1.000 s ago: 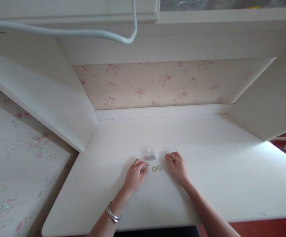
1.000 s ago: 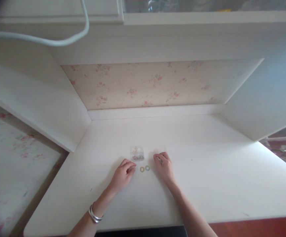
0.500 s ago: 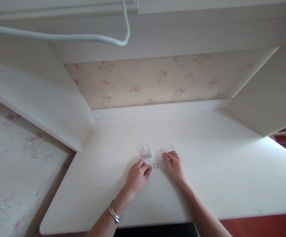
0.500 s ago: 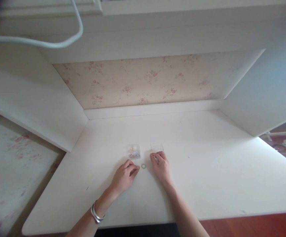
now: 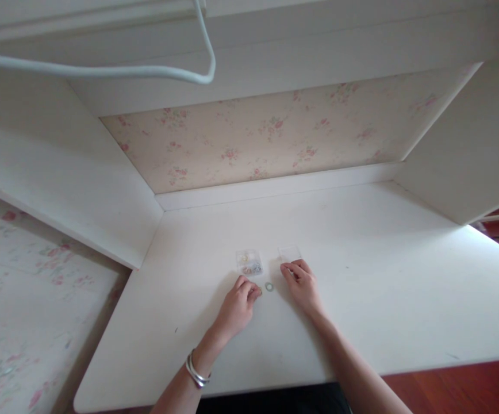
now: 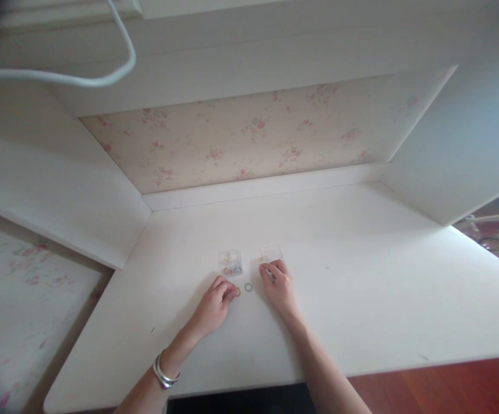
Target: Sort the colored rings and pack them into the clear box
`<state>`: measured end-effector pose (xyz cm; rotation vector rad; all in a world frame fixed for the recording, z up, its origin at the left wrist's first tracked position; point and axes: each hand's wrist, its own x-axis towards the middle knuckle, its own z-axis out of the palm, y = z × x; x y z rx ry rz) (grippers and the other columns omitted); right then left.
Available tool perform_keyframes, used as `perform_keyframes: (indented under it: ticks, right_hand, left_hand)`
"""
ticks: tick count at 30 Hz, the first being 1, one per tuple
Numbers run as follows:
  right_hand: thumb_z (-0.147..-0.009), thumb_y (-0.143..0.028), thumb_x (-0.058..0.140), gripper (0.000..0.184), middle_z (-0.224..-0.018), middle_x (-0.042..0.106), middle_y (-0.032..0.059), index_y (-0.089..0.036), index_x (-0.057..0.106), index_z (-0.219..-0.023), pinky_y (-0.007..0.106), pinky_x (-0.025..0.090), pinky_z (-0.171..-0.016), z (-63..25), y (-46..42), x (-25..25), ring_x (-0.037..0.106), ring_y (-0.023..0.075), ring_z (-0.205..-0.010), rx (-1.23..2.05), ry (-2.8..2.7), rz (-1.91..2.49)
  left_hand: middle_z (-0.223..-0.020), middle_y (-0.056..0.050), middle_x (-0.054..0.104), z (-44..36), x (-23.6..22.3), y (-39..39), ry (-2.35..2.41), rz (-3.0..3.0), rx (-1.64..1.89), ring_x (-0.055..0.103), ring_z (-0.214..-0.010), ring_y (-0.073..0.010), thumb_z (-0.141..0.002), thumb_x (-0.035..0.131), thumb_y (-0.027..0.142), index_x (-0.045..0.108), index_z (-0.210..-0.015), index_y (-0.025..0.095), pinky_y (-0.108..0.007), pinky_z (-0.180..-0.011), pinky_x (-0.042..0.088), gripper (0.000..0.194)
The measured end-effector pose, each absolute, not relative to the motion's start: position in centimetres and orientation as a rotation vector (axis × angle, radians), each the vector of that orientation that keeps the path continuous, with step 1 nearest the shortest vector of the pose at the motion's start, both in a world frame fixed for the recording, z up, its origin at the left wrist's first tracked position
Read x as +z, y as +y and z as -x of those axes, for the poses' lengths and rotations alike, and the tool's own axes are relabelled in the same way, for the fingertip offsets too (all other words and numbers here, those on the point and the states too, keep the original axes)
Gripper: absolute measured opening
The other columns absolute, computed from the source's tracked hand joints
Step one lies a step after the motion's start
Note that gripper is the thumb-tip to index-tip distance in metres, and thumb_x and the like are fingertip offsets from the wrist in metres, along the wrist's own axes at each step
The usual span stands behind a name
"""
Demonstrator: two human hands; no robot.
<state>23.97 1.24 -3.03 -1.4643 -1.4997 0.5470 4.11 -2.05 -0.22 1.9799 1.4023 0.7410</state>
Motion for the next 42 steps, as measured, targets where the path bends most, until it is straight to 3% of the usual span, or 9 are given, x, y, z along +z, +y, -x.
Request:
perform_keyframes:
  ticks: [11, 19, 25, 32, 42]
  right_hand:
    - [-0.086, -0.044, 0.047, 0.033, -0.080, 0.058, 0.0041, -0.020, 0.069, -0.084, 0.027, 0.042, -0.057, -24.2, 1.4, -3.0, 0.051, 0.0128, -0.061, 0.573, -1.507, 1.476]
    - [-0.086, -0.043, 0.047, 0.032, -0.080, 0.057, 0.0034, -0.020, 0.069, -0.083, 0.027, 0.042, -0.058, -24.3, 1.5, -3.1, 0.050, 0.0123, -0.060, 0.577, -1.490, 1.481]
    - [-0.087, -0.041, 0.048, 0.029, -0.080, 0.056, 0.0037, -0.020, 0.069, -0.084, 0.026, 0.042, -0.056, -24.2, 1.1, -3.0, 0.050, 0.0126, -0.061, 0.574, -1.525, 1.469]
    - [-0.088, -0.030, 0.050, 0.019, -0.090, 0.058, 0.0055, -0.024, 0.067, -0.095, 0.033, 0.039, -0.075, -22.4, -1.8, -0.9, 0.053, 0.0175, -0.082, 0.404, -2.127, 1.298]
    - [-0.090, -0.018, 0.047, 0.016, -0.090, 0.058, 0.0042, -0.022, 0.063, -0.092, 0.030, 0.033, -0.075, -20.6, -2.2, -0.3, 0.050, 0.0164, -0.084, 0.214, -2.428, 1.327]
  left_hand:
    - [-0.090, -0.006, 0.054, -2.5, 1.3, 0.8, 1.497, -2.023, 0.876, 0.055, -0.081, -0.0162, -0.092, 0.040, 0.032, 0.059, -0.089, 0.019, -0.030, -0.078, 0.046, 0.023]
    - [-0.089, -0.003, 0.056, -1.8, 1.2, 5.4, 1.669, -2.183, 0.812, 0.058, -0.081, -0.0153, -0.087, 0.048, 0.025, 0.062, -0.085, 0.021, -0.027, -0.079, 0.045, 0.015]
    - [-0.088, -0.004, 0.058, -0.9, 0.8, 4.3, 1.687, -2.111, 0.913, 0.057, -0.079, -0.0157, -0.086, 0.048, 0.026, 0.064, -0.085, 0.020, -0.027, -0.075, 0.046, 0.017]
    - [-0.078, -0.002, 0.059, 0.8, 0.0, 0.4, 1.666, -1.970, 0.886, 0.053, -0.065, -0.0135, -0.087, 0.047, 0.032, 0.064, -0.085, 0.019, -0.025, -0.064, 0.042, 0.022]
    - [-0.078, -0.002, 0.060, 1.0, -1.0, -0.7, 1.612, -1.914, 0.861, 0.052, -0.066, -0.0130, -0.088, 0.046, 0.032, 0.063, -0.086, 0.018, -0.024, -0.064, 0.040, 0.022]
